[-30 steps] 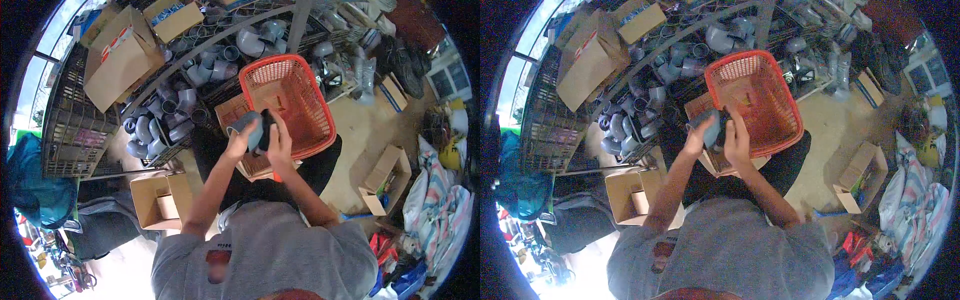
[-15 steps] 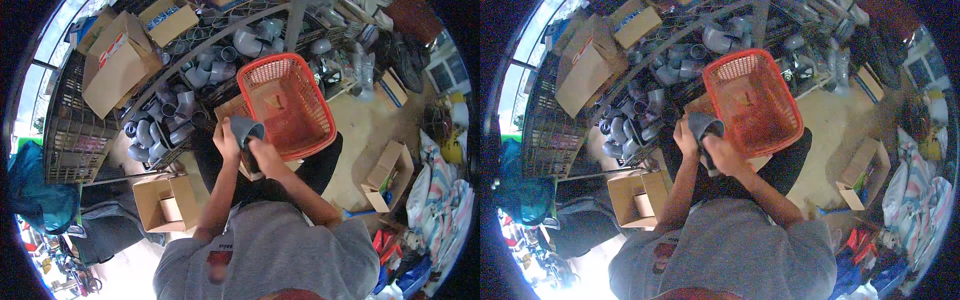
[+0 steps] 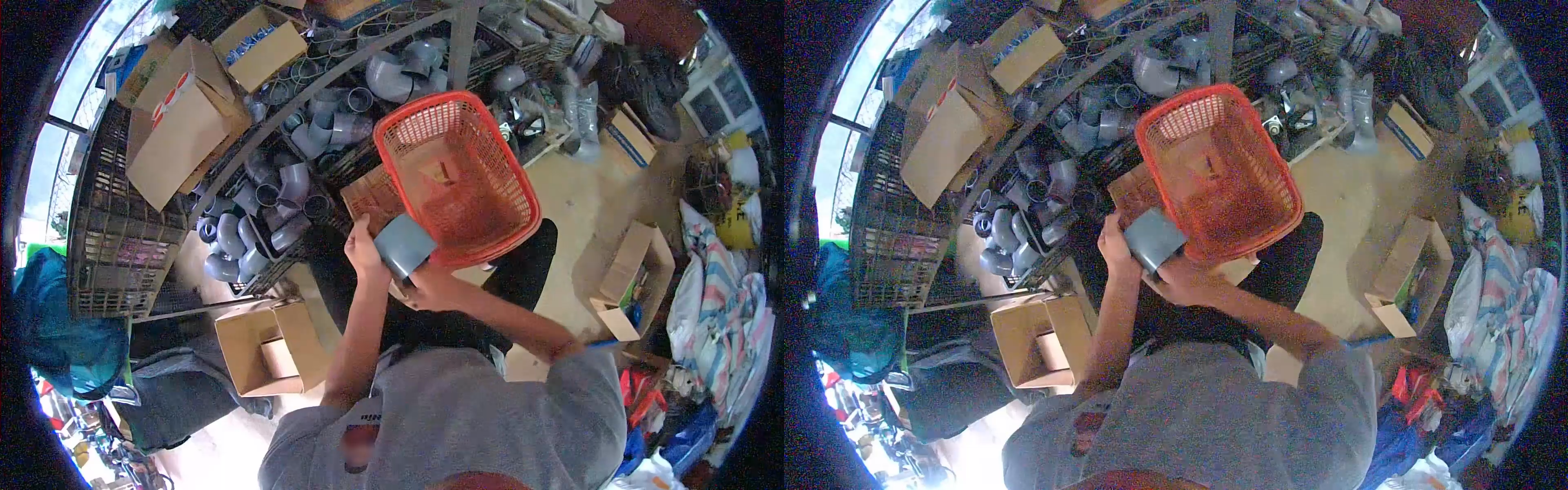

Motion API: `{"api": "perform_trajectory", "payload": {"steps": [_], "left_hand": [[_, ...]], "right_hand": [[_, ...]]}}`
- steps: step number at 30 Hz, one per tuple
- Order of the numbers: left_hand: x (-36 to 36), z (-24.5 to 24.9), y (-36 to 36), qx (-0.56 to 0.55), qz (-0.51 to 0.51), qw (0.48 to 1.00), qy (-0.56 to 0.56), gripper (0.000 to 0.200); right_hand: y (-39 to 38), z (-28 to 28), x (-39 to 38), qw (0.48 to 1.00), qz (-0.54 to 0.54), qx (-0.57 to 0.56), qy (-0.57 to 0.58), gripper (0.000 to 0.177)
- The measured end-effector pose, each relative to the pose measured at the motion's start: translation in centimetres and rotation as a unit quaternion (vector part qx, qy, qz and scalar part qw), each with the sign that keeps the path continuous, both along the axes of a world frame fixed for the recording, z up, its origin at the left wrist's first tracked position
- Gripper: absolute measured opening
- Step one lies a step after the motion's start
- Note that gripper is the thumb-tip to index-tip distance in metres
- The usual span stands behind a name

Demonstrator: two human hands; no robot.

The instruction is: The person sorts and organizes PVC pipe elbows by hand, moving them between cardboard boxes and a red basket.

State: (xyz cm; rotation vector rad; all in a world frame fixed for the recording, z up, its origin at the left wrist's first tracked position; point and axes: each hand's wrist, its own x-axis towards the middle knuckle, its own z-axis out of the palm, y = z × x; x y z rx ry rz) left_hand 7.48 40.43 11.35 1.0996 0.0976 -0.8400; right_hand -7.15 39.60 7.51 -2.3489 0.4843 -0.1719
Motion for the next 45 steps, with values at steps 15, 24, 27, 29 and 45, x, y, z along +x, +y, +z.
{"api": "perform_trajectory", "payload": {"steps": [15, 24, 27, 29, 45], "left_hand": [[-0.8, -0.7, -6.9, -0.043, -0.326, 0.805, -0.494, 0.030], [-4.1, -7.8, -15.8, -0.133, -0.622, 0.608, -0.475, 0.041], [-5.9, -12.5, -18.0, -0.012, -0.634, 0.528, -0.565, 0.037], [-7.6, -16.1, -18.4, 0.100, -0.637, 0.382, -0.662, 0.034], [1.0, -3.2, -5.4, -0.110, -0.515, 0.816, -0.240, 0.048]], "right_hand": [[-2.3, 6.7, -7.2, 0.533, -0.407, 0.660, -0.338, 0.056], [-11.9, 1.7, -13.9, 0.644, -0.568, 0.458, -0.230, 0.043], [-12.8, -5.9, -17.7, 0.569, -0.504, 0.558, -0.333, 0.046], [-10.7, -1.3, -15.3, 0.534, -0.490, 0.573, -0.382, 0.048], [-8.2, 1.4, -1.1, 0.691, -0.282, 0.440, -0.500, 0.083]]}}
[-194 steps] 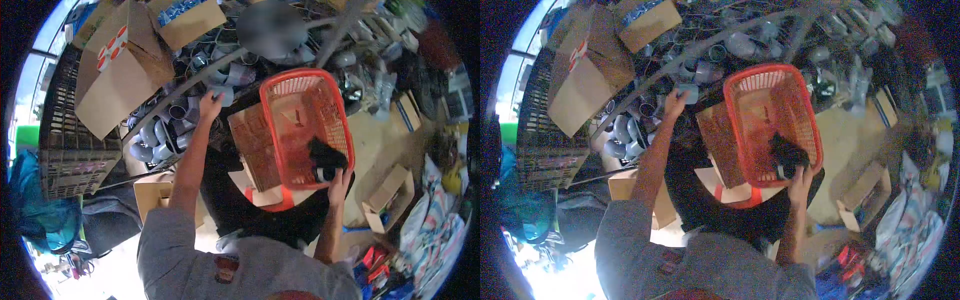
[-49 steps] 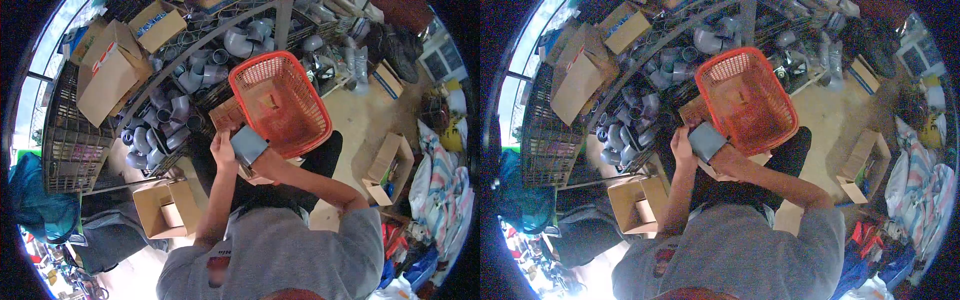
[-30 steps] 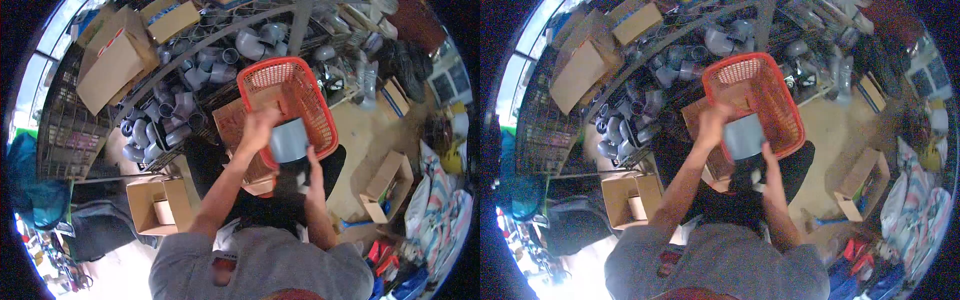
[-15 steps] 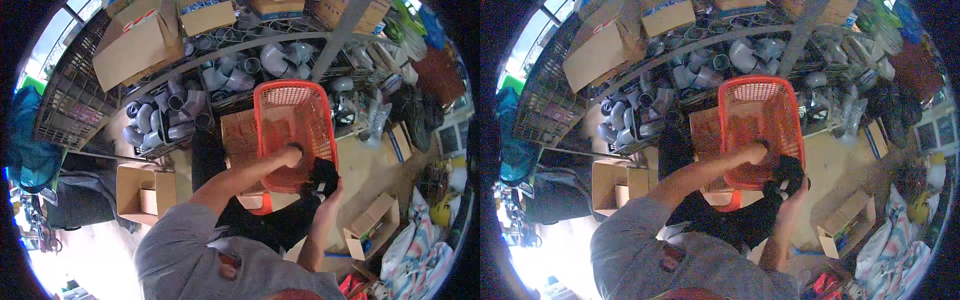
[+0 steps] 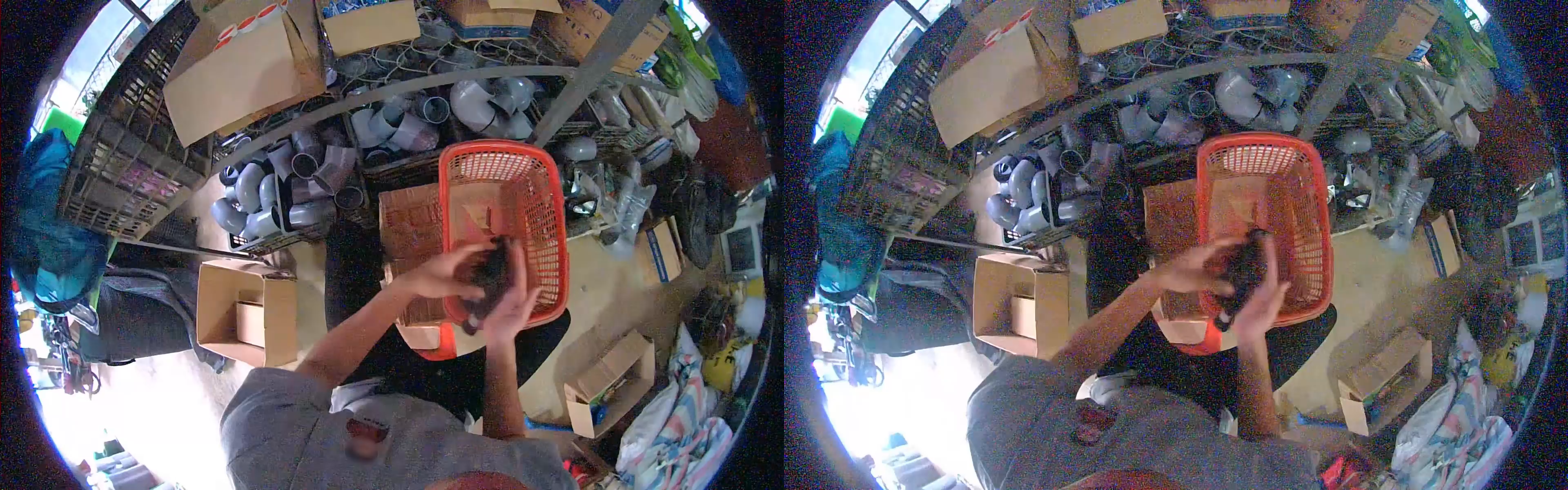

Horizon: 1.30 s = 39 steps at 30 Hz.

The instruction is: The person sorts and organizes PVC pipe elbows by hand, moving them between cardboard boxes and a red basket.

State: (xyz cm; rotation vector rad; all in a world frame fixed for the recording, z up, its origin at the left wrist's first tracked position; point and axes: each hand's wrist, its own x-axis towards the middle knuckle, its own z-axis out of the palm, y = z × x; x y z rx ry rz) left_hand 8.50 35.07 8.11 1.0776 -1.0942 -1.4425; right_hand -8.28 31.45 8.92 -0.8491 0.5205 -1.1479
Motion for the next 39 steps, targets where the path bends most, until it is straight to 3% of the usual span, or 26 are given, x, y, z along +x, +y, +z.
{"api": "perform_trajectory", "payload": {"steps": [1, 3, 5, 7, 8, 9, 10, 11, 13, 14, 16, 18, 21, 23, 26, 27, 29, 30, 31, 32, 34, 35, 37, 39], "left_hand": [[1.2, -1.0, 0.6, -0.064, 0.051, 0.986, -0.145, 0.051], [5.5, -5.9, 1.8, -0.062, 0.115, 0.990, -0.046, 0.050], [11.2, -8.4, 0.6, 0.063, 0.313, 0.948, -0.014, 0.049], [17.4, -8.7, -1.7, 0.018, 0.368, 0.928, 0.065, 0.035], [20.9, -9.5, -4.0, -0.012, 0.343, 0.920, -0.189, 0.037], [24.4, -10.3, -6.2, -0.037, 0.338, 0.835, -0.432, 0.043], [26.1, -10.6, -8.3, 0.007, 0.308, 0.776, -0.551, 0.054], [27.1, -10.0, -9.7, 0.003, 0.303, 0.779, -0.549, 0.054], [28.4, -8.2, -12.4, 0.071, 0.133, 0.700, -0.698, 0.059], [29.5, -8.8, -13.9, 0.065, 0.126, 0.703, -0.696, 0.059], [32.3, -11.6, -16.4, 0.020, 0.004, 0.656, -0.755, 0.064], [35.3, -16.3, -18.6, 0.007, -0.010, 0.652, -0.758, 0.064], [34.9, -16.9, -20.2, 0.043, -0.035, 0.628, -0.777, 0.063], [34.1, -17.1, -19.8, 0.022, 0.099, 0.646, -0.757, 0.062], [34.6, -17.5, -19.3, 0.012, 0.173, 0.676, -0.716, 0.059], [34.6, -16.6, -18.8, 0.013, 0.175, 0.675, -0.716, 0.059], [34.7, -14.2, -17.7, 0.037, 0.235, 0.727, -0.645, 0.069], [35.2, -14.3, -16.7, 0.015, 0.271, 0.718, -0.641, 0.063], [33.7, -11.2, -15.3, 0.015, 0.273, 0.716, -0.642, 0.063], [30.8, -5.5, -12.9, 0.059, 0.298, 0.781, -0.547, 0.055], [28.9, -3.4, -8.1, 0.101, 0.317, 0.829, -0.448, 0.048], [29.9, -6.0, -5.5, 0.111, 0.313, 0.896, -0.294, 0.048], [28.2, -5.6, -1.6, 0.120, 0.298, 0.937, -0.135, 0.049], [21.3, -1.4, -0.6, -0.021, 0.191, 0.980, 0.050, 0.049]], "right_hand": [[-0.1, 0.4, 1.2, 0.996, 0.044, -0.064, 0.037, 0.084], [0.0, 1.6, 2.0, 0.995, 0.046, -0.056, 0.073, 0.083], [-0.3, 2.1, 2.1, 0.992, 0.042, -0.051, 0.109, 0.083], [-0.6, 1.9, 0.7, 0.986, 0.030, -0.061, 0.152, 0.072], [-0.7, 1.7, 0.2, 0.984, 0.016, -0.067, 0.162, 0.069], [-0.7, 1.7, -0.5, 0.984, 0.010, -0.067, 0.163, 0.069], [-0.6, 1.7, -1.3, 0.978, 0.012, -0.058, 0.202, 0.068], [-0.3, 1.6, -2.0, 0.969, 0.014, -0.048, 0.242, 0.067], [-0.1, 0.8, -3.3, 0.966, -0.014, -0.042, 0.256, 0.063], [0.1, 0.6, -3.9, 0.962, -0.006, -0.037, 0.270, 0.061], [0.6, 0.0, -4.9, 0.961, -0.007, -0.005, 0.278, 0.053], [1.0, -0.7, -5.4, 0.957, -0.017, -0.001, 0.291, 0.054], [0.8, -1.4, -5.2, 0.958, -0.016, 0.018, 0.286, 0.058], [0.6, -1.2, -4.7, 0.961, -0.011, 0.039, 0.273, 0.061], [0.4, -0.4, -3.7, 0.972, 0.008, 0.093, 0.214, 0.052], [0.1, -0.3, -3.4, 0.970, 0.024, 0.079, 0.227, 0.052], [-0.8, -0.1, -3.0, 0.969, 0.042, 0.061, 0.236, 0.053], [-1.1, -0.2, -2.9, 0.972, 0.058, 0.040, 0.226, 0.054], [-1.5, -0.2, -2.7, 0.973, 0.072, 0.017, 0.216, 0.056], [-1.9, -0.4, -2.6, 0.974, 0.073, 0.016, 0.214, 0.056], [-2.6, -1.2, -2.0, 0.969, 0.099, 0.011, 0.224, 0.058], [-2.9, -2.1, -1.4, 0.971, 0.100, 0.012, 0.219, 0.058], [-3.6, -3.6, -0.1, 0.958, 0.158, -0.039, 0.237, 0.059], [-3.7, -3.1, 2.5, 0.971, 0.179, -0.021, 0.156, 0.055]]}}
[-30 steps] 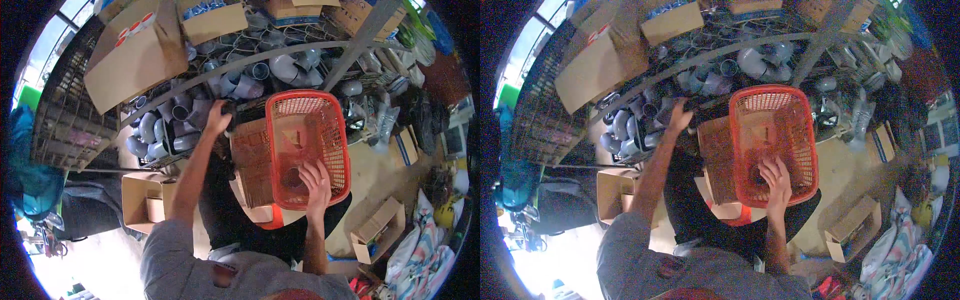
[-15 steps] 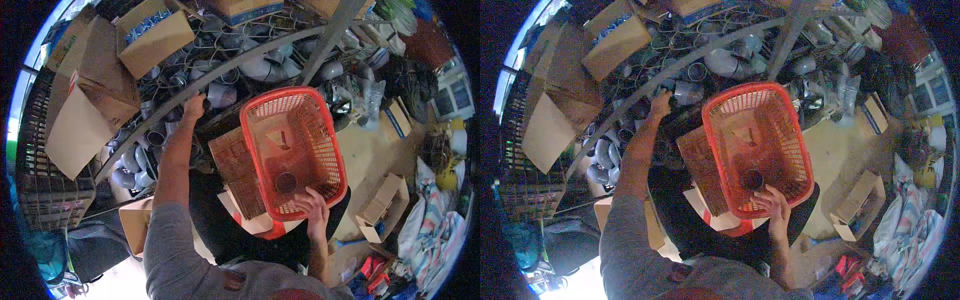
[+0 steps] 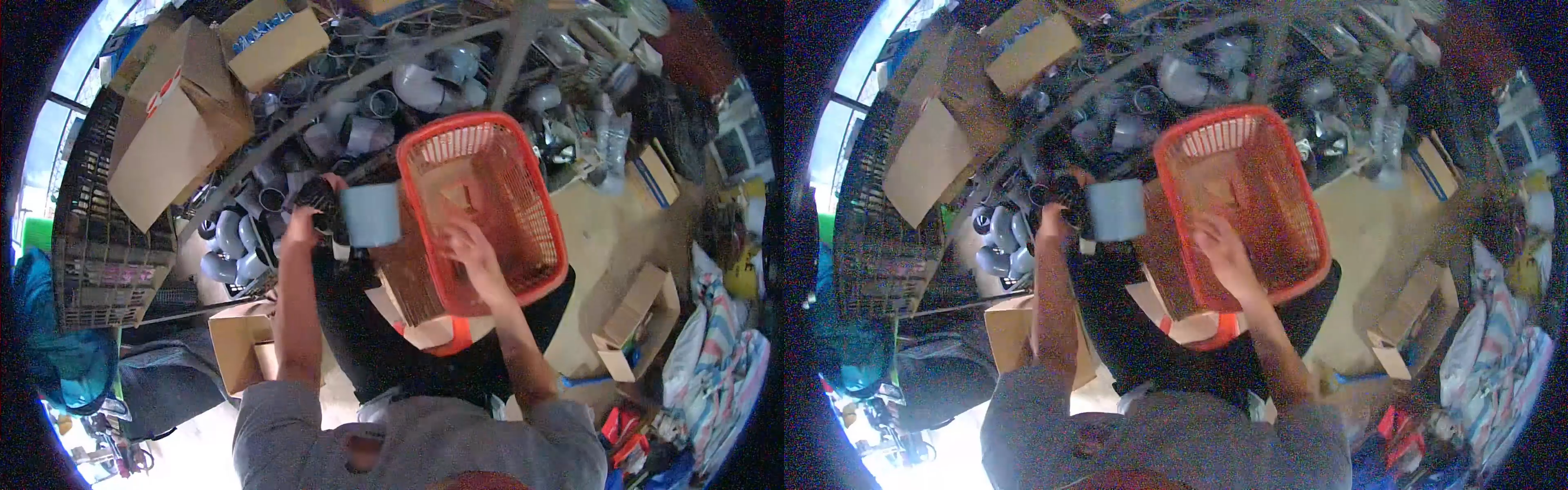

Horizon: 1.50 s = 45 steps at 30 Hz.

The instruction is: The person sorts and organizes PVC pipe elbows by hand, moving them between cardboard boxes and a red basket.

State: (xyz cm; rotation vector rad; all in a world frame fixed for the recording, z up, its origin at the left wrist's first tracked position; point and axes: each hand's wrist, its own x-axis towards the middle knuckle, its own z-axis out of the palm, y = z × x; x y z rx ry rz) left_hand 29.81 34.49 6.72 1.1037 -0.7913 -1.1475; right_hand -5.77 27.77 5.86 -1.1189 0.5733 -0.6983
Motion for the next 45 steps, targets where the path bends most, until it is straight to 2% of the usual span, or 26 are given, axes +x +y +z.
{"api": "perform_trajectory", "payload": {"steps": [1, 2, 3, 4, 6, 8, 11, 13, 14, 17, 20, 21, 22, 25, 26, 27, 28, 30, 31, 32, 34, 35, 38, 42, 44, 45], "left_hand": [[-3.1, 1.2, 0.3, -0.056, -0.050, 0.995, 0.060, 0.049], [-5.4, 1.5, 0.5, -0.058, -0.078, 0.993, 0.073, 0.049], [-7.4, 1.7, 0.3, -0.136, -0.120, 0.982, 0.044, 0.047], [-10.3, 1.1, 1.4, -0.035, 0.032, 0.997, 0.054, 0.044], [-15.8, 6.4, 0.4, -0.032, 0.130, 0.986, -0.100, 0.045], [-19.5, 8.0, 0.9, -0.152, 0.184, 0.898, -0.370, 0.054], [-24.2, 10.9, 3.4, -0.188, 0.016, 0.843, -0.504, 0.064], [-25.0, 12.2, 3.8, -0.208, -0.056, 0.795, -0.567, 0.060], [-24.9, 11.6, 3.4, -0.206, -0.058, 0.796, -0.566, 0.060], [-23.9, 8.8, 1.0, -0.188, 0.006, 0.883, -0.430, 0.048], [-26.4, 9.9, 2.5, -0.165, 0.002, 0.880, -0.446, 0.049], [-26.8, 9.7, 2.7, -0.212, -0.007, 0.854, -0.474, 0.051], [-27.2, 10.4, 3.3, -0.221, -0.025, 0.825, -0.519, 0.053], [-26.3, 7.7, 2.8, -0.195, 0.037, 0.911, -0.362, 0.059], [-25.6, 6.6, 2.4, -0.183, 0.071, 0.932, -0.306, 0.061], [-25.2, 6.9, 2.6, -0.111, 0.064, 0.979, -0.159, 0.063], [-25.1, 7.7, 2.9, -0.089, 0.056, 0.994, -0.027, 0.058], [-24.1, 8.4, 4.2, 0.009, 0.014, 0.991, 0.135, 0.062], [-24.7, 9.4, 4.2, -0.047, -0.022, 0.988, 0.142, 0.071], [-24.6, 9.2, 4.3, -0.044, -0.023, 0.989, 0.141, 0.071], [-24.0, 8.0, 4.6, -0.103, -0.049, 0.977, 0.178, 0.063], [-23.2, 6.6, 4.4, -0.092, -0.070, 0.954, 0.278, 0.062], [-22.7, 4.6, 4.8, -0.090, -0.025, 0.955, 0.283, 0.060], [-23.6, 5.5, 4.8, -0.083, -0.061, 0.929, 0.356, 0.056], [-23.6, 4.4, 4.5, -0.053, -0.046, 0.920, 0.386, 0.056], [-23.6, 4.8, 4.6, -0.019, -0.026, 0.946, 0.323, 0.054]], "right_hand": [[0.7, 1.4, 1.4, 0.998, 0.000, 0.061, -0.025, 0.055], [1.6, 2.6, 2.5, 0.991, 0.000, 0.120, -0.052, 0.055], [2.5, 2.3, 2.9, 0.991, -0.006, 0.121, -0.052, 0.055], [2.9, 1.3, 3.3, 0.980, -0.017, 0.173, -0.101, 0.056], [3.7, 2.6, 3.0, 0.963, -0.033, 0.217, -0.157, 0.057], [4.5, 6.9, 1.8, 0.940, -0.114, 0.293, -0.130, 0.060], [4.8, 3.7, 0.2, 0.941, -0.137, 0.233, -0.206, 0.046], [5.2, 0.6, -0.8, 0.974, -0.167, 0.052, -0.142, 0.039], [5.5, -1.0, -1.4, 0.975, -0.192, -0.034, -0.107, 0.038], [6.4, 2.3, -2.1, 0.972, -0.228, 0.054, -0.024, 0.039], [5.5, 2.0, -3.0, 0.962, -0.254, 0.068, -0.067, 0.040], [5.1, 2.0, -3.5, 0.961, -0.258, 0.063, -0.078, 0.041], [5.0, 3.9, -4.1, 0.962, -0.270, -0.018, -0.027, 0.042], [5.9, 6.8, -4.0, 0.951, -0.307, -0.042, 0.019, 0.044], [6.4, 7.7, -3.9, 0.953, -0.285, -0.099, -0.007, 0.051], [6.8, 8.2, -3.9, 0.952, -0.262, -0.156, -0.033, 0.061], [7.0, 8.5, -4.2, 0.952, -0.263, -0.154, -0.034, 0.061], [7.3, 8.6, -4.9, 0.958, -0.202, -0.206, 0.001, 0.077], [7.2, 7.6, -4.5, 0.972, -0.188, -0.125, -0.059, 0.086], [7.3, 7.3, -4.6, 0.973, -0.189, -0.122, -0.059, 0.086], [7.2, 8.1, -4.9, 0.960, -0.145, -0.237, -0.022, 0.093], [7.3, 8.3, -5.1, 0.953, -0.134, -0.269, 0.029, 0.101], [7.5, 9.0, -5.1, 0.920, -0.156, -0.339, 0.121, 0.106], [7.0, 8.8, -5.0, 0.911, -0.168, -0.352, 0.133, 0.108], [6.3, 7.7, -5.1, 0.935, -0.156, -0.309, 0.077, 0.101], [6.2, 8.2, -5.4, 0.935, -0.156, -0.309, 0.077, 0.101]]}}
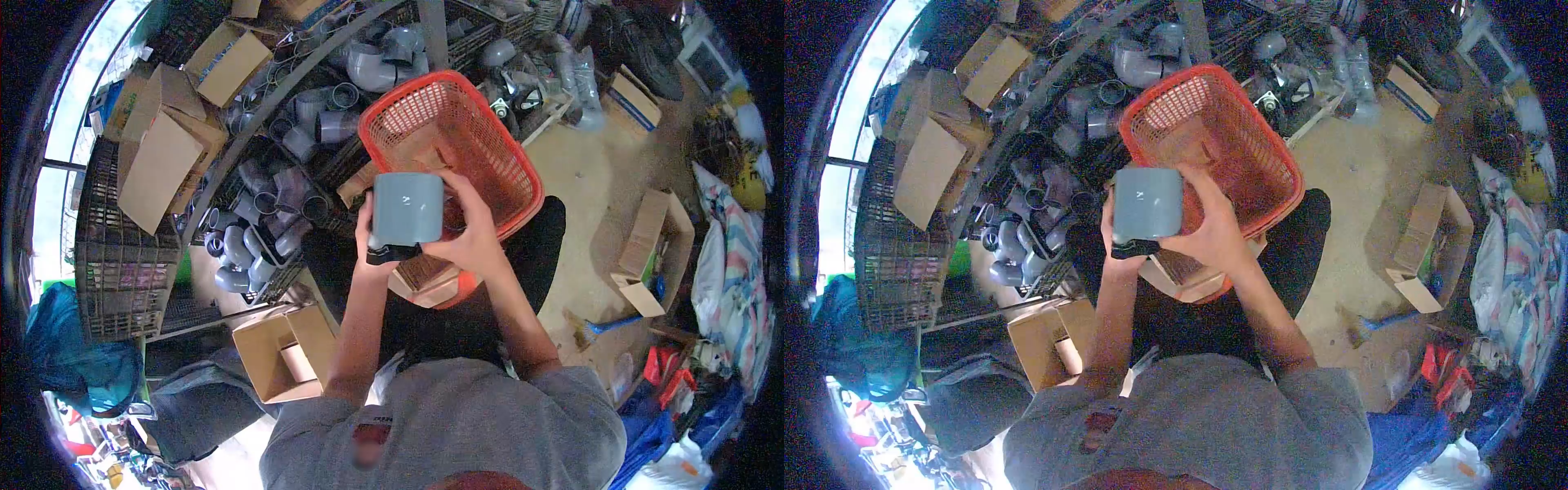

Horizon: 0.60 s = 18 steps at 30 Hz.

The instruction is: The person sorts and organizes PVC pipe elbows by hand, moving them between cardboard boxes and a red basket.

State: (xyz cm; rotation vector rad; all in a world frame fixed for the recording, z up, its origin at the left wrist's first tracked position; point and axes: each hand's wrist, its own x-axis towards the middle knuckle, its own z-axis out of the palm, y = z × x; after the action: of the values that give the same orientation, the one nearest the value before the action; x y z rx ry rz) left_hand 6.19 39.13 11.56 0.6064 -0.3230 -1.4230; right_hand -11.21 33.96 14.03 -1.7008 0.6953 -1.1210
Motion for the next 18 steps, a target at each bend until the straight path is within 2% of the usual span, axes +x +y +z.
{"api": "perform_trajectory", "payload": {"steps": [1, 3, 4, 5, 6, 8, 9, 11, 12, 14, 15, 17, 18], "left_hand": [[-0.1, 0.4, 0.0, 0.000, 0.000, 1.000, 0.000, 0.054], [-0.6, 1.6, -0.1, 0.160, 0.075, 0.959, -0.223, 0.046], [-1.5, 2.4, 0.0, 0.090, 0.123, 0.938, -0.313, 0.040], [-2.0, 3.6, 0.0, -0.065, 0.143, 0.866, -0.476, 0.044], [-1.9, 4.9, -0.1, -0.163, 0.116, 0.769, -0.607, 0.047], [-2.0, 6.9, -0.2, -0.253, 0.088, 0.644, -0.717, 0.049], [-2.6, 7.6, -0.2, -0.275, 0.042, 0.575, -0.769, 0.049], [-2.5, 7.6, -0.6, -0.293, -0.002, 0.501, -0.814, 0.049], [-1.8, 6.9, -1.6, -0.254, 0.004, 0.584, -0.771, 0.045], [-1.0, 5.9, -3.2, -0.191, 0.024, 0.745, -0.639, 0.040], [-1.2, 5.4, -3.3, -0.192, 0.024, 0.745, -0.639, 0.040], [-1.9, 4.3, -3.4, -0.091, 0.047, 0.835, -0.541, 0.039], [-2.5, 3.8, -3.0, -0.138, 0.083, 0.796, -0.583, 0.040]], "right_hand": [[-0.1, 0.8, -0.4, 0.999, -0.022, -0.008, 0.025, 0.096], [-0.2, 1.5, -0.9, 0.998, -0.045, -0.017, 0.050, 0.091], [-0.2, 1.5, -1.0, 0.994, -0.048, -0.035, 0.089, 0.087], [-0.2, 1.6, -1.0, 0.989, -0.050, -0.053, 0.126, 0.083], [-0.3, 0.9, -1.1, 0.989, -0.049, -0.052, 0.126, 0.083], [-0.6, -1.5, -1.3, 0.984, -0.026, -0.122, 0.126, 0.084], [-0.6, -1.9, -1.4, 0.984, -0.023, -0.123, 0.127, 0.084], [-0.3, -2.5, -1.7, 0.965, -0.034, -0.233, 0.116, 0.084], [0.8, 0.7, -1.1, 0.985, -0.051, -0.097, 0.135, 0.086], [0.9, 1.3, -1.6, 0.988, -0.048, -0.068, 0.129, 0.086], [0.8, 1.4, -1.8, 0.991, -0.046, -0.041, 0.123, 0.087], [0.7, 1.2, -1.9, 0.990, -0.063, -0.057, 0.117, 0.088], [0.5, 0.9, -2.0, 0.988, -0.081, -0.050, 0.122, 0.087]]}}
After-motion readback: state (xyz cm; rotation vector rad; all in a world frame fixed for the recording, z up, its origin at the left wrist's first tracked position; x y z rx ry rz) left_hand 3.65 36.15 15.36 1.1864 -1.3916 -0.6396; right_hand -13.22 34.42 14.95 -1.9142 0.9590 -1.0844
